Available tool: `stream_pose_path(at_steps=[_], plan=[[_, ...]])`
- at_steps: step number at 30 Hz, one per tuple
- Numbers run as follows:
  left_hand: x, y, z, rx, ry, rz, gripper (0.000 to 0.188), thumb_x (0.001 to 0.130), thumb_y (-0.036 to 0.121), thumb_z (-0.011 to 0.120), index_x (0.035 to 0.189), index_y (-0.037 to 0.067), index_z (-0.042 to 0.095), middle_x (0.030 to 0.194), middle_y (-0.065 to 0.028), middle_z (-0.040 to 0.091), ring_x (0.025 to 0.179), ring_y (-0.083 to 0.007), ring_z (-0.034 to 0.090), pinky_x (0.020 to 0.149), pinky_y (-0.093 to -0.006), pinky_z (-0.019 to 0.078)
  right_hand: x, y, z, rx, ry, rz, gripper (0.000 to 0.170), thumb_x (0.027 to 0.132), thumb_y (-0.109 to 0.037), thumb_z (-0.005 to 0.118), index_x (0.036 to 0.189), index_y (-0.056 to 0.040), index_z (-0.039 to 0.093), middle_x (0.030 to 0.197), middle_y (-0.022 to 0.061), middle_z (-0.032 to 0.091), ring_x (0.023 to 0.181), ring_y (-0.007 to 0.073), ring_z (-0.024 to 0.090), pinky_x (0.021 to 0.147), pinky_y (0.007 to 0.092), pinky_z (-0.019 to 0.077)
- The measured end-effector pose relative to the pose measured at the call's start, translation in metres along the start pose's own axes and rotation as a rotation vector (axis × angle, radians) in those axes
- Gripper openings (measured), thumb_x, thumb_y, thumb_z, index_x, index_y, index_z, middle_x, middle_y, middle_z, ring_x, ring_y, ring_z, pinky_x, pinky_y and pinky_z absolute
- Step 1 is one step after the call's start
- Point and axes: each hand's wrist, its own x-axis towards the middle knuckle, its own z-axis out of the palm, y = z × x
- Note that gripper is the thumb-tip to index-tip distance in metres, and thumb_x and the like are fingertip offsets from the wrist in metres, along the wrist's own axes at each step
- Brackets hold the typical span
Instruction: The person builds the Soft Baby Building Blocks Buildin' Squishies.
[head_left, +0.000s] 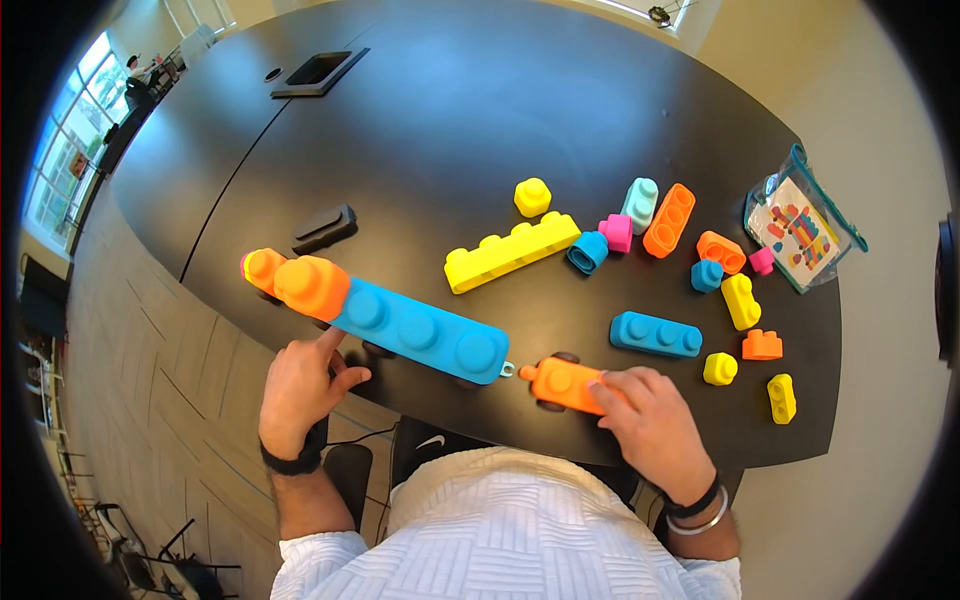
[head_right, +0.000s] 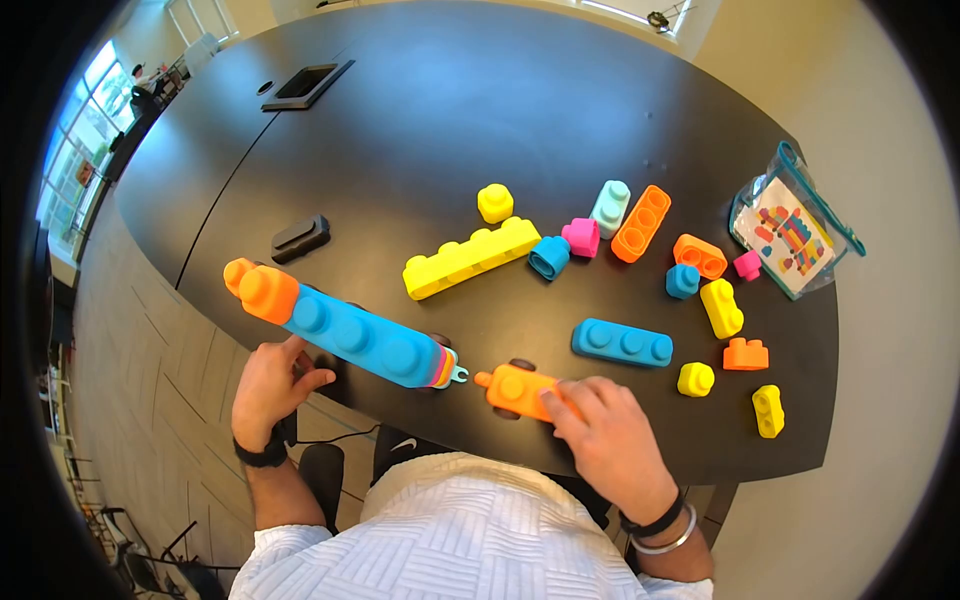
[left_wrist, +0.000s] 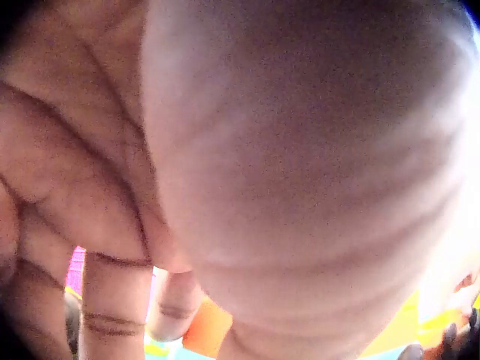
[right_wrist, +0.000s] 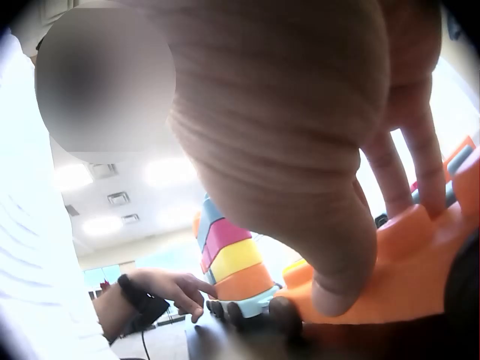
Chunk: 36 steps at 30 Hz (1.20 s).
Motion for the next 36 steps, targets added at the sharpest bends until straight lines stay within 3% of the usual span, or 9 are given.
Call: stream_pose_path(at_steps=[3, 7, 12, 36], plan=[[0.001, -0.002, 0.000, -0.007, -0.020, -0.005, 0.058, 0.088, 0.032, 0.094, 0.138, 0.013, 0.071, 0.082, -0.0104, 0.081, 0.080, -0.0399, 0.078, 0.070, -0.0510, 0.0584, 0.000, -0.011, 0.009, 0.046, 0.113, -0.002, 0.044, 0.090, -0.003, 0.078, 0.134, -0.0067, 0.077, 0.131, 0.0084, 0.074, 0.119, 0.0306, 0.069, 0.100, 0.0459, 0.0558], [0.001, -0.004, -0.002, 0.011, -0.040, -0.011, 0.058, 0.088, 0.035, 0.095, 0.136, 0.012, 0.071, 0.081, -0.0099, 0.080, 0.079, -0.0397, 0.077, 0.069, -0.0512, 0.0576, 0.002, -0.011, 0.010, 0.059, 0.127, 0.017, 0.044, 0.090, -0.003, 0.079, 0.134, -0.0073, 0.077, 0.131, 0.0077, 0.074, 0.119, 0.0302, 0.069, 0.099, 0.0455, 0.0554], [0.000, -0.006, 0.000, 0.008, -0.027, -0.012, 0.058, 0.088, 0.038, 0.095, 0.134, 0.012, 0.072, 0.079, -0.0093, 0.080, 0.078, -0.0397, 0.077, 0.069, -0.0516, 0.0577, 0.003, -0.013, 0.010, 0.105, 0.131, 0.046, 0.048, 0.087, -0.004, 0.085, 0.135, -0.0080, 0.079, 0.130, 0.0058, 0.075, 0.119, 0.0295, 0.069, 0.099, 0.0458, 0.0548], [0.000, -0.008, 0.002, 0.058, -0.035, -0.020, 0.063, 0.088, 0.041, 0.094, 0.140, 0.014, 0.070, 0.080, -0.0085, 0.081, 0.080, -0.0390, 0.079, 0.070, -0.0515, 0.0596, 0.010, -0.019, 0.017, 0.110, 0.163, 0.039, 0.042, 0.091, -0.004, 0.080, 0.133, -0.0077, 0.080, 0.130, 0.0056, 0.076, 0.118, 0.0285, 0.069, 0.100, 0.0457, 0.0553]])
